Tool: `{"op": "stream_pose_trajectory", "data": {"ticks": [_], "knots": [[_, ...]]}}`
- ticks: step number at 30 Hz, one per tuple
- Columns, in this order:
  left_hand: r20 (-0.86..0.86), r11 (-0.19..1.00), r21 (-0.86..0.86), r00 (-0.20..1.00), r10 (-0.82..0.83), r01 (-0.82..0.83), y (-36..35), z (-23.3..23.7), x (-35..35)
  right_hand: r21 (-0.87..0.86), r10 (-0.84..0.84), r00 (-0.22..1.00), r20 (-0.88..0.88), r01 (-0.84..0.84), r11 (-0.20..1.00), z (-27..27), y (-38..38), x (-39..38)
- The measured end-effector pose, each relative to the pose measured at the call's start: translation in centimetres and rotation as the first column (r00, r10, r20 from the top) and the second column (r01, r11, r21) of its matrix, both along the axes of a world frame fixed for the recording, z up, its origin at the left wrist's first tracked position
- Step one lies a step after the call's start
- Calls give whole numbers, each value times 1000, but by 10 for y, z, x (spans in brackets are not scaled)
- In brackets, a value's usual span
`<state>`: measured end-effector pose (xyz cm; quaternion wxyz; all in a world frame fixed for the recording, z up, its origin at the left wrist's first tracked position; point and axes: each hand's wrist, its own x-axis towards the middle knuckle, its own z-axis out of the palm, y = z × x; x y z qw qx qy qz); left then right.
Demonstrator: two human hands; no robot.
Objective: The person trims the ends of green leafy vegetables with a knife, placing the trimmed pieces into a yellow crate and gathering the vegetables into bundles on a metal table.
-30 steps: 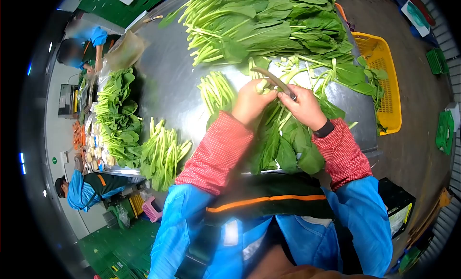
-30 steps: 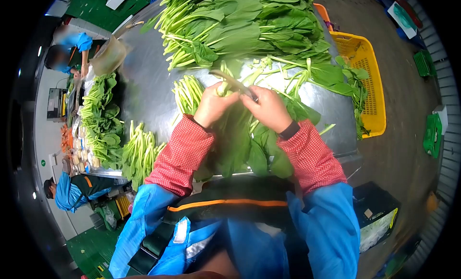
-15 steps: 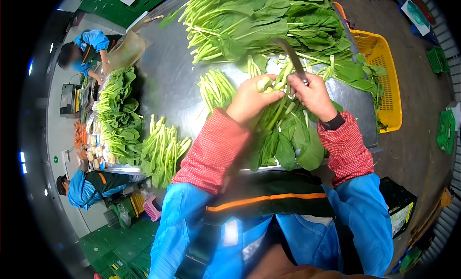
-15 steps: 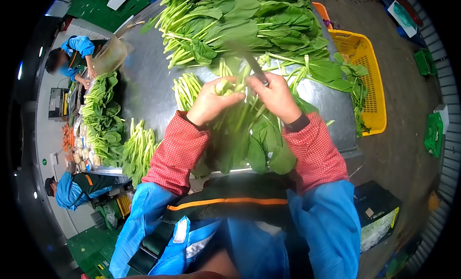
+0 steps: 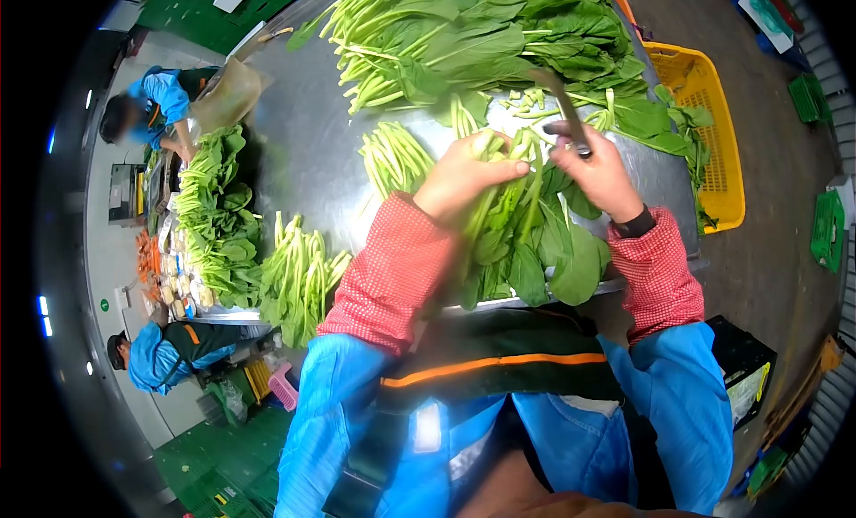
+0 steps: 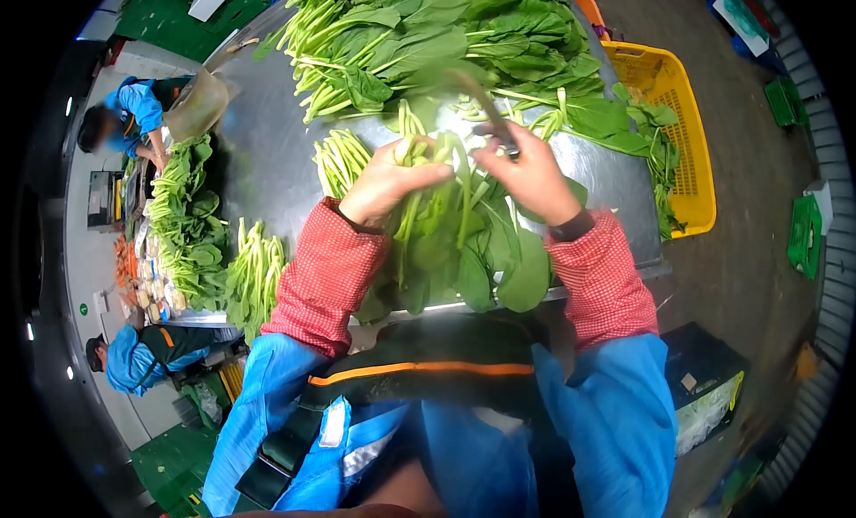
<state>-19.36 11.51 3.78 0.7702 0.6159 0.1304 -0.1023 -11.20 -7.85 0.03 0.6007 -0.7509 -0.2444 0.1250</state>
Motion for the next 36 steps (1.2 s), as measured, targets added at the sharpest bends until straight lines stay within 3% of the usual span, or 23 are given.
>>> {"op": "stream_pose_trajectory", "data": {"ticks": [2, 5, 6, 7, 10, 11, 12, 13, 15, 16, 17, 19, 20, 21, 23, 25, 27, 29, 33, 35, 36], "knots": [[29, 1000, 28, 1000, 0, -1, -4, -7, 4, 156, 62, 997, 54, -70, 985, 6, 13, -4], [122, 992, 83, 989, 84, -95, 1, -11, 5, -4, -54, 998, -21, 54, 999, 21, 7, 3], [192, 978, 124, 971, 141, -167, 3, -8, 5, -182, -67, 996, 63, 78, 980, 25, 4, 7], [262, 957, 159, 945, 194, -241, 6, -5, 4, -206, -43, 985, 168, 78, 975, 30, 6, 7], [254, 971, 234, 967, -11, -50, 5, 3, -2, -222, 70, 916, 395, 22, 975, 43, 16, -8], [254, 962, 271, 964, -81, 9, 4, 4, -3, -249, 137, 930, 341, -52, 967, 48, 22, -9], [312, 932, 363, 944, -111, -10, 3, 5, -4, -166, 179, 943, 282, -136, 977, 52, 24, -9], [259, 901, 434, 955, -143, 17, 8, 6, -7, -78, 227, 948, 221, -215, 974, 55, 27, -9], [143, 825, 559, 970, -197, 85, 20, 9, -13, -249, 297, 919, 258, -234, 940, 59, 25, -2], [125, 877, 469, 975, -184, 106, 23, 15, -18, -334, 332, 904, 271, -235, 913, 59, 22, 4], [89, 892, 435, 981, -175, 120, 29, 20, -23, -276, 261, 960, 99, -225, 934, 55, 23, 9], [20, 920, 367, 988, -154, 135, 48, 29, -35, -307, 127, 925, 359, -12, 952, 26, 25, 33], [-6, 994, 88, 997, -72, 72, 62, 28, -43, -349, 63, 808, 586, 181, 920, 12, 30, 37], [11, 997, -48, 998, -61, 62, 77, 27, -50, -531, 119, 836, 535, 223, 818, 0, 35, 36], [154, 928, -372, 985, 76, -13, 89, 28, -62, -473, 168, 888, 427, 62, 879, -47, 57, 37], [124, 862, -476, 957, 263, -175, 89, 36, -70, -503, 174, 940, 294, -2, 864, -74, 90, 31], [162, 844, -525, 961, 223, -108, 101, 27, -73, -562, 73, 975, 212, 61, 825, -96, 122, 23], [137, 882, -450, 966, 221, -138, 103, 25, -72, -673, 81, 991, 110, 14, 739, -117, 141, 22], [-40, 940, -139, 950, 308, -311, 106, 0, -68, -573, -26, 999, 18, 32, 819, -128, 150, 21], [-84, 949, 38, 946, 314, -312, 103, -11, -61, -421, -77, 996, 51, 91, 902, -125, 144, 21], [-86, 947, 79, 944, 318, -312, 101, -16, -55, -440, -45, 997, 66, 69, 895, -114, 138, 19]]}}
